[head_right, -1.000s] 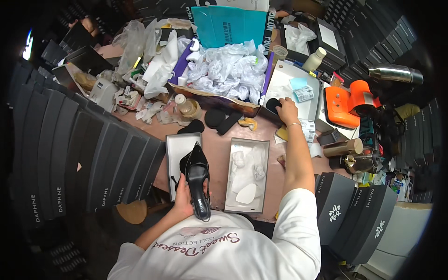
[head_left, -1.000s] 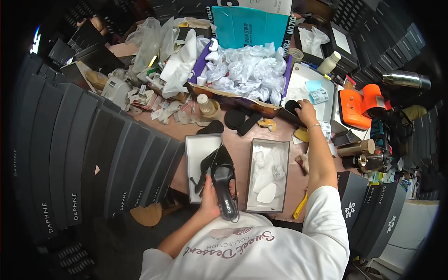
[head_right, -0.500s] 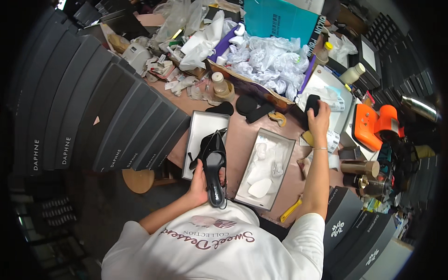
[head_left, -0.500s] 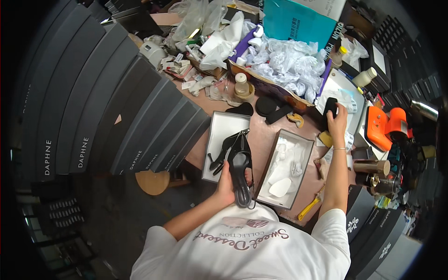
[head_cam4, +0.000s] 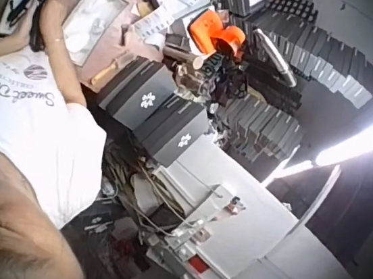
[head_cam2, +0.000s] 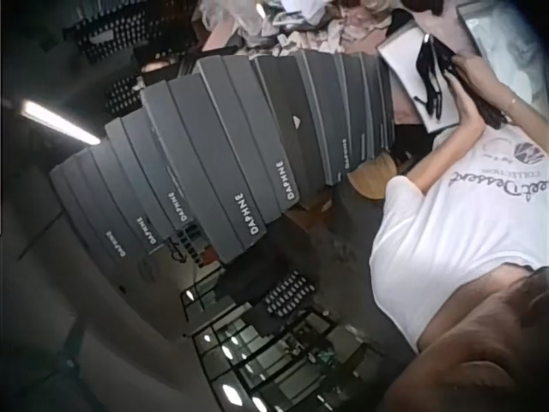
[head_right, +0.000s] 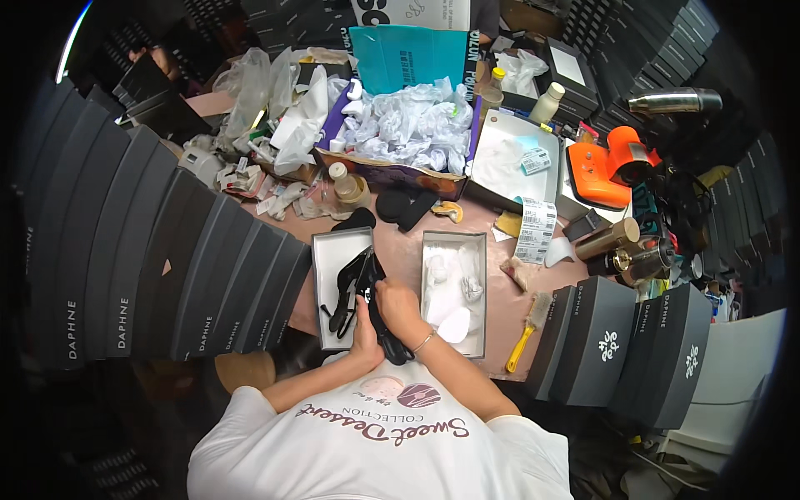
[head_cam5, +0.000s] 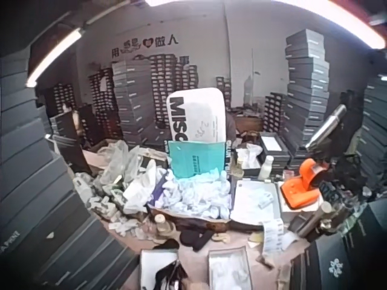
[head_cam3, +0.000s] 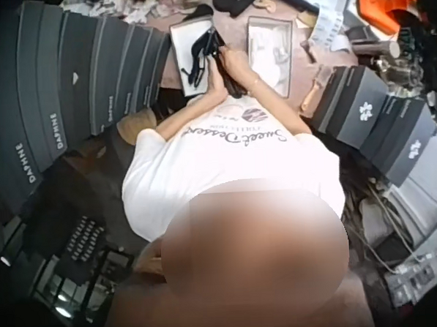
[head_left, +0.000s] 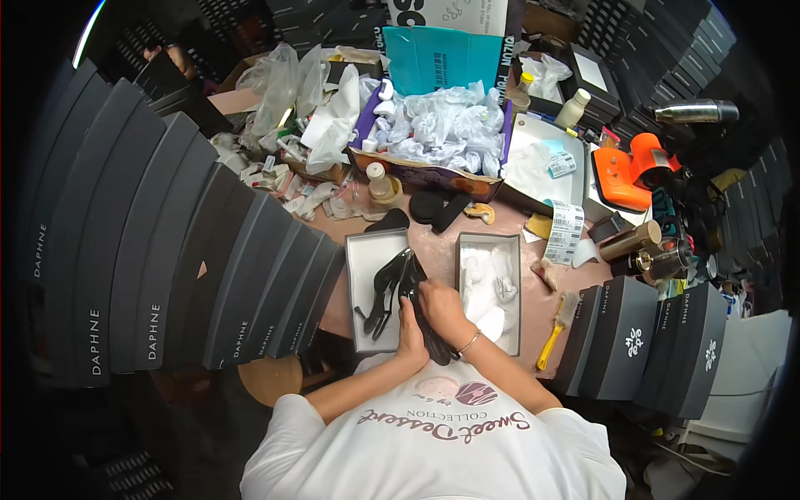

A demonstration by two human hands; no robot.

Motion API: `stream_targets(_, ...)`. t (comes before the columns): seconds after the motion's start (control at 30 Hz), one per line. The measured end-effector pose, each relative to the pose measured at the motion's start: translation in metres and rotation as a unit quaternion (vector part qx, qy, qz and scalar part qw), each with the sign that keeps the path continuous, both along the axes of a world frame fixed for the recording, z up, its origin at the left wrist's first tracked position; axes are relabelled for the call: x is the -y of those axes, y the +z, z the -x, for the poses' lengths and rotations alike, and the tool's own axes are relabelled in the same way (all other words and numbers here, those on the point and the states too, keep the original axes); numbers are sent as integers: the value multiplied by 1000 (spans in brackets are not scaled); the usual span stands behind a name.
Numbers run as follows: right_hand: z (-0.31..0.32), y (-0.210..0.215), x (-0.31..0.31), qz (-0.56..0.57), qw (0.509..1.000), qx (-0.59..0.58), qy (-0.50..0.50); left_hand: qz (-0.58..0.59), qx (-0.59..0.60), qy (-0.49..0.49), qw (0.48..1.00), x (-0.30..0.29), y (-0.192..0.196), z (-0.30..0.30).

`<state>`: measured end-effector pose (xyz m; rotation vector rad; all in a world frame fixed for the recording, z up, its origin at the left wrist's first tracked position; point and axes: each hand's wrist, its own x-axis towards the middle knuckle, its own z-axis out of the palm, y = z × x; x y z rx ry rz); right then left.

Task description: Inspecting, cleaning, and packing black high-heeled shoes into boxes for shipping.

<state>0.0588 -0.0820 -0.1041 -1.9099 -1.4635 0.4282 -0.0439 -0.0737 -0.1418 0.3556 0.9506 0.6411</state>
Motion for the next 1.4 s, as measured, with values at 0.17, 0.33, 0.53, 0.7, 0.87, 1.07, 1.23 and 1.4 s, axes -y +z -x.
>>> stream_targets(0.17,3,-21,2,26,997,21,65,12,-88,-44,995,7,35,-1)
stream_targets(0.33,-12,50,51,52,969,-69,230,8,25,-111,993,0,30,18)
stream_targets(0.53,-52,77,110,61,957,-282,-30,64,68,-110,990,-9,51,3)
stream_targets(0.7,-37,88,89,-118,967,-165,-152,9,133,-191,972,-12,46,5)
stream_targets(0.87,-7,28,39,-57,994,-12,-90,-23,65,-204,977,3,59,-5)
stream_targets(1.07,-3,11,26,-39,997,-26,-67,-27,54,-209,976,-4,37,0)
stream_targets(1.23,25,32,49,-53,998,-10,23,1,65,-306,950,-66,31,-6)
stream_targets(1.4,30,26,53,-10,997,59,41,34,91,-306,947,-99,-9,-18)
